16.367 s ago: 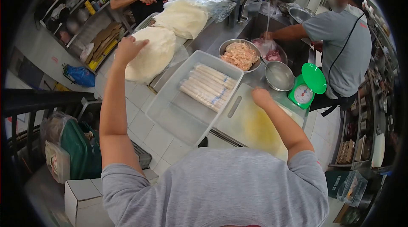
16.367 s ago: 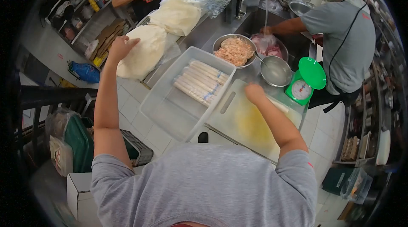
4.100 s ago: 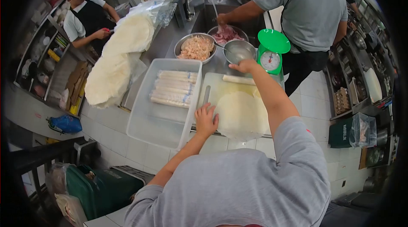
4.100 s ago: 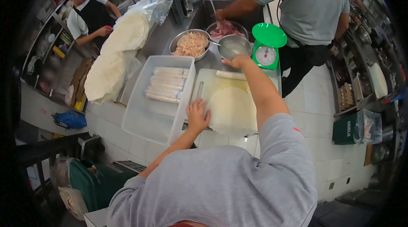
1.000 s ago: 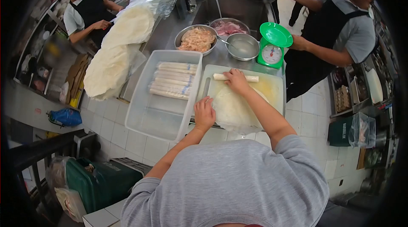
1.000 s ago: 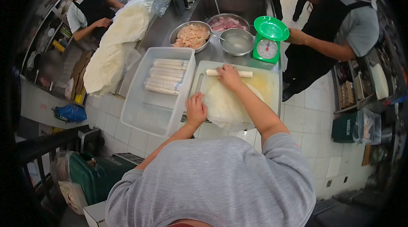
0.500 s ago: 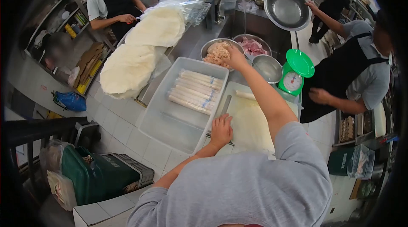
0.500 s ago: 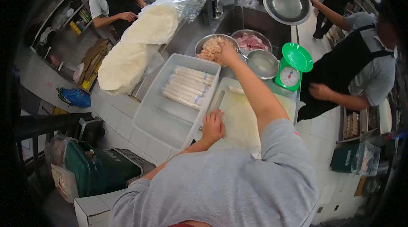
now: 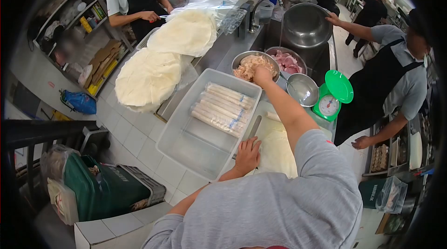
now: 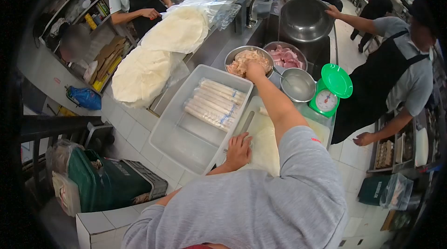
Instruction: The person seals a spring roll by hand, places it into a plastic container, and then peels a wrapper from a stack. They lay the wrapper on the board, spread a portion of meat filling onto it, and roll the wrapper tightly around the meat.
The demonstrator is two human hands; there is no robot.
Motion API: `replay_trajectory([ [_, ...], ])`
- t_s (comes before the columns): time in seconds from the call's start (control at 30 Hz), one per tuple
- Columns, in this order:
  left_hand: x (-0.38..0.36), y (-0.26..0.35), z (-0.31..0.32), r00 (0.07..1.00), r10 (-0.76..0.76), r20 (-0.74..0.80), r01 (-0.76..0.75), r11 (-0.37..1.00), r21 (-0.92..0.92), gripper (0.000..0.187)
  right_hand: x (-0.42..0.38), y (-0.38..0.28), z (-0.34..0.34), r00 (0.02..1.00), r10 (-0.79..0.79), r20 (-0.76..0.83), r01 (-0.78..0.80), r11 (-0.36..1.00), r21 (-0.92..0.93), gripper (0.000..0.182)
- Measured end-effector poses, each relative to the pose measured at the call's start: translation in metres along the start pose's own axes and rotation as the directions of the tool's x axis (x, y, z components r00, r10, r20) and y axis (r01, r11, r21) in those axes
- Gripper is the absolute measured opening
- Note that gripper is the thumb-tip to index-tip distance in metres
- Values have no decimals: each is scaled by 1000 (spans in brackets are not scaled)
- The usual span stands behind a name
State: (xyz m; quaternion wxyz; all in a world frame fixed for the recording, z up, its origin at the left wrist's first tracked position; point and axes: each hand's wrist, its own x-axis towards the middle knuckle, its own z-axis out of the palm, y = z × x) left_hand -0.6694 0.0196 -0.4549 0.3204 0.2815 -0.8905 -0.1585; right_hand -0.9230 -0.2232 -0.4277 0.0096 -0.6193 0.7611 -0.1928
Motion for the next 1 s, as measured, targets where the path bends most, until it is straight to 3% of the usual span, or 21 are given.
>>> replay_trajectory([
  [0.1, -1, -2, 2, 1000, 1, 13, -1, 1000, -3, 43, 2, -4, -13, 983, 182, -37, -173, 970, 174, 36],
  [0.23, -4, -3, 9, 1000, -13, 8, 13, 1000, 9, 43, 32, 26, -36, 982, 186, 0, -166, 873, 458, 24],
  [0.27, -3, -3, 9, 1000, -10, 4, 10, 1000, 9, 43, 29, 30, -66, 988, 156, 14, -138, 823, 551, 20],
  [0.3, -4, -3, 9, 1000, -6, 2, 6, 1000, 8, 43, 19, 29, -99, 976, 203, 85, -198, 638, 745, 15],
  [0.33, -4, -3, 9, 1000, -7, 3, 7, 1000, 10, 43, 4, 30, -137, 961, 231, 152, -253, 510, 822, 14],
  [0.37, -5, -2, 10, 1000, -7, 2, 7, 1000, 12, 42, -18, 25, -183, 949, 282, 141, -288, 593, 752, 12],
  [0.43, -4, -3, 11, 1000, -2, 1, 2, 1000, 17, 42, -23, 93, -206, 951, 300, 78, -273, 691, 669, 15],
  [0.47, -5, -3, 11, 1000, 2, 2, -2, 1000, 18, 41, -33, 127, -222, 977, 213, -12, -197, 919, 341, 19],
  [0.53, -4, -3, 12, 1000, 11, 0, -11, 1000, 23, 41, -47, 199, -240, 983, 139, 120, -152, 983, 107, 23],
  [0.57, -4, -3, 12, 1000, 17, -1, -17, 999, 28, 41, -58, 212, -249, 927, 329, 179, -349, 932, 100, 27],
  [0.63, -5, -3, 12, 1000, 30, -5, -30, 999, 37, 41, -79, 235, -259, 701, 653, 285, -693, 719, 57, 38],
  [0.73, -5, -2, 13, 999, 45, -20, -44, 998, 46, 39, -119, 249, -247, 823, 550, 144, -568, 783, 255, 58],
  [0.77, -6, -3, 15, 999, 48, -26, -46, 998, 50, 39, -131, 238, -250, 813, 570, 120, -571, 739, 358, 68],
  [0.83, -5, -3, 15, 998, 49, -32, -47, 998, 51, 39, -135, 255, -236, 844, 535, 26, -503, 775, 382, 71],
  [0.93, -6, -2, 15, 998, 50, -27, -48, 997, 56, 38, -134, 271, -241, 877, 471, -97, -447, 873, 193, 69],
  [0.97, -8, -4, 16, 998, 54, -21, -53, 996, 67, 39, -146, 247, -255, 904, 387, -183, -384, 922, 53, 68],
  [1.0, -8, -5, 18, 998, 59, -16, -58, 995, 78, 39, -137, 263, -251, 879, 442, -179, -460, 885, -74, 71],
])
